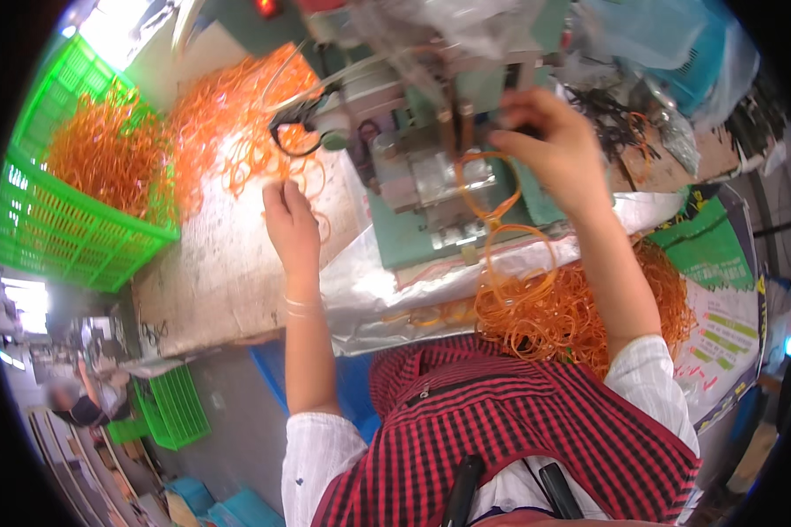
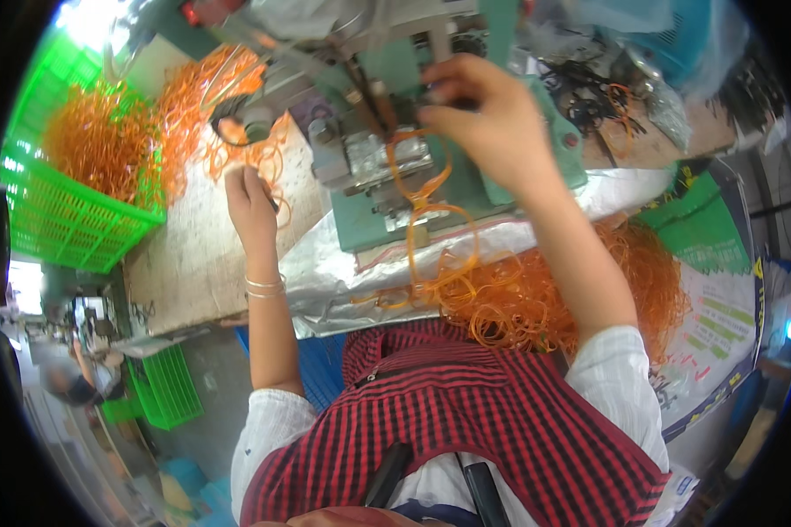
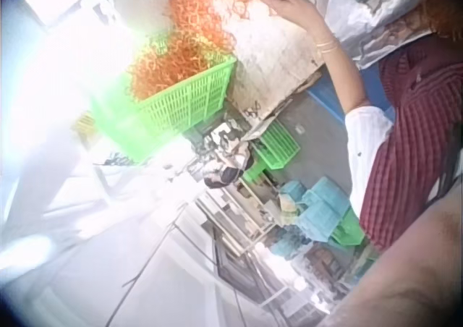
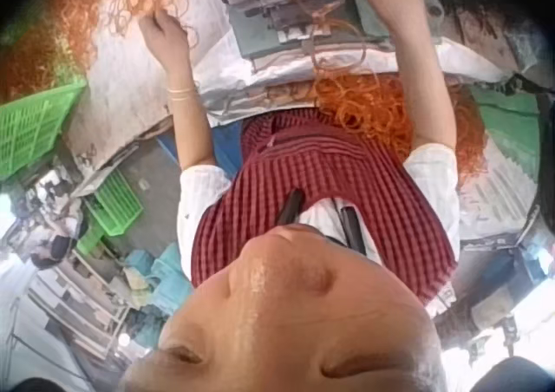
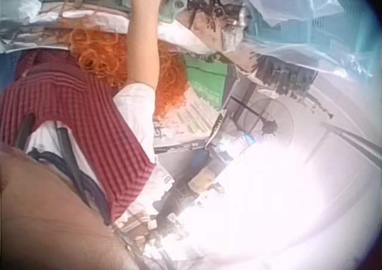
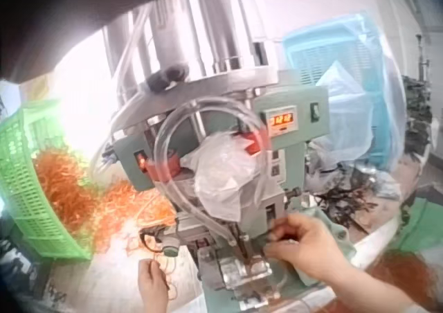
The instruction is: The person repeatedly picks up orange plastic spectacle frames and small metal components, places them into a press machine, and removes the assembled units. The person handles the frames and components by hand throughout the process.
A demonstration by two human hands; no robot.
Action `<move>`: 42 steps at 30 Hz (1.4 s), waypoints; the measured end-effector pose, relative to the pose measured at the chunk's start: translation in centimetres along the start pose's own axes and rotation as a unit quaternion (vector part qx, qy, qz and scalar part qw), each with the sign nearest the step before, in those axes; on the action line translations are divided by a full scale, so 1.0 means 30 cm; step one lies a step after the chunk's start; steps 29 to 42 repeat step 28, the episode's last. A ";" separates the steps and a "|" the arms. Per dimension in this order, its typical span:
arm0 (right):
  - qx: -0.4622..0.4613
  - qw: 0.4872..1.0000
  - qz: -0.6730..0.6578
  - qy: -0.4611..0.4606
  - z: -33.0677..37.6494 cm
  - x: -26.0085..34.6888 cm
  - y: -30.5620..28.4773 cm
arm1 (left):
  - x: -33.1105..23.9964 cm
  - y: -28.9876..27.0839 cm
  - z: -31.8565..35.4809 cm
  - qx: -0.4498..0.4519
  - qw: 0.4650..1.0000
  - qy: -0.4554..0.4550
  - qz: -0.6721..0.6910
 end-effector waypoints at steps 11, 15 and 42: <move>0.013 0.992 -0.128 0.017 0.007 -0.021 0.069 | -0.246 0.013 0.100 -0.074 0.918 0.143 0.363; 0.013 0.980 -0.198 0.035 0.022 0.014 0.106 | -0.490 -0.008 0.048 -0.075 0.898 0.266 0.343; -0.234 0.954 0.176 -0.067 0.073 -0.251 -0.178 | -0.452 0.151 0.236 0.094 0.789 0.604 0.061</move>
Point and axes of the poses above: each hand's wrist, its own z-axis away from the middle knuckle, its own y-axis out of the palm, x = y × z, the point moved 1 cm from there along -z, towards the middle knuckle, and after that the axes turned 1 degree about -y, right-handed, at the moved point
